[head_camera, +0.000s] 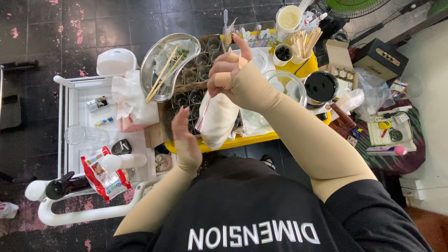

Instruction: Transferring white wax flakes from a plastic bag into a large glass jar after cleaning it.

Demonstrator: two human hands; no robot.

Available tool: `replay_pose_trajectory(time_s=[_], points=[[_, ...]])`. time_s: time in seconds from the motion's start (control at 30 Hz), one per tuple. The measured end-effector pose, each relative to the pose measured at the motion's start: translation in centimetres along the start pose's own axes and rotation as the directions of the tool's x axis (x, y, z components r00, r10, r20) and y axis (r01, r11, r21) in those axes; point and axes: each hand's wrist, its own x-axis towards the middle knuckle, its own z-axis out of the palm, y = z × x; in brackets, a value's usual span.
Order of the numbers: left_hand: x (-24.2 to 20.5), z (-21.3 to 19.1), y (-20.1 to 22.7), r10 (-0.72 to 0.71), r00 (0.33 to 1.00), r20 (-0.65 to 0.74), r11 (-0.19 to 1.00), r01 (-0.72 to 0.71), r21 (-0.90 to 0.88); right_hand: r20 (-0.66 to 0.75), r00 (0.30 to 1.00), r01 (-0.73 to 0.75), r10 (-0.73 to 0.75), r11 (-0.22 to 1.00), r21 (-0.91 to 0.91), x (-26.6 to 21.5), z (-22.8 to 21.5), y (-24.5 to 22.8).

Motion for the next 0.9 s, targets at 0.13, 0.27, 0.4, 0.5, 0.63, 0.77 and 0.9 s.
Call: replay_pose_trajectory(time_s=[0.13, 0.27, 0.4, 0.5, 0.63, 0.77, 0.9], points=[[7.5, -1.7, 3.6, -0.279, 0.96, 0.03, 0.95, 0.28, -0.135, -0.005, 0.999, 0.033, -0.033, 0.999, -0.011, -0.1, 0.9, 0.6], [12.9, -1.9, 4.2, -0.499, 0.787, 0.364, 0.842, 0.54, -0.014, -0.003, 0.998, 0.061, -0.061, 0.995, -0.079, 0.5, 1.6, 1.6], [14.0, -1.3, 3.5, -0.479, 0.719, 0.504, 0.806, 0.588, -0.072, -0.042, 0.999, 0.026, -0.029, 0.998, -0.06, 0.6, 2.7, 2.3], [14.2, -1.2, 3.5, -0.52, 0.681, 0.515, 0.739, 0.662, -0.128, -0.1, 0.995, 0.001, -0.005, 0.999, -0.035, 0.7, 3.0, 1.7], [14.2, -1.8, 3.0, -0.513, 0.691, 0.51, 0.777, 0.626, -0.066, -0.257, 0.966, -0.025, -0.001, 0.995, -0.098, 0.9, 3.4, 0.1], [14.1, -2.2, 0.9, -0.544, 0.667, 0.51, 0.69, 0.701, -0.181, -0.231, 0.931, -0.249, 0.284, 0.954, 0.167, 0.3, 4.7, -0.6], [13.8, -2.1, -0.1, -0.566, 0.642, 0.517, 0.567, 0.759, -0.321, -0.217, 0.903, -0.311, 0.37, 0.913, 0.264, 0.2, 4.8, -2.0]])
